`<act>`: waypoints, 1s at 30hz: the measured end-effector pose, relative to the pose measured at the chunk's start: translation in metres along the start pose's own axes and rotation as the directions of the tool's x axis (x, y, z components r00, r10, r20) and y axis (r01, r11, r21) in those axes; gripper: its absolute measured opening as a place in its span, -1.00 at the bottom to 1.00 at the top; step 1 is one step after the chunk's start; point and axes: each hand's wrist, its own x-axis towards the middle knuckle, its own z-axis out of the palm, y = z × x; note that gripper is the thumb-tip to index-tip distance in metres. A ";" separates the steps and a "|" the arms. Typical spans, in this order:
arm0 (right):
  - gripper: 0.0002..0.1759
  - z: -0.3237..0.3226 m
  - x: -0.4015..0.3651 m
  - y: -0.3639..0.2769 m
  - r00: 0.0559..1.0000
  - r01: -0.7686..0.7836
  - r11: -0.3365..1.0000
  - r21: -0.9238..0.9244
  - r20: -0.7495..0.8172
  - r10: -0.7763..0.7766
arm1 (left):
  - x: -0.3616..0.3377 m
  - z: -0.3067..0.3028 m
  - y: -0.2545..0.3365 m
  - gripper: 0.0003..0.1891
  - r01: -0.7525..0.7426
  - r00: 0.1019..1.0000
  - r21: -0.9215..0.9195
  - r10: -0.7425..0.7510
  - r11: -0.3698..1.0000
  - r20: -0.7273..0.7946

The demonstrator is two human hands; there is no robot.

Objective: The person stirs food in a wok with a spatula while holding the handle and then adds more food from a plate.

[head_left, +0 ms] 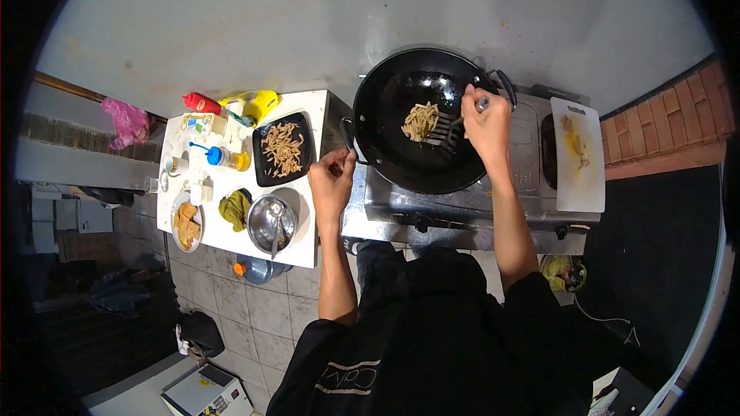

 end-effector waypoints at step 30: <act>-0.60 -0.013 0.011 -0.012 0.978 -0.156 0.959 0.237 0.174 0.116 | -0.002 0.005 -0.008 -0.71 0.011 0.999 -0.013 -0.012 1.000 -0.035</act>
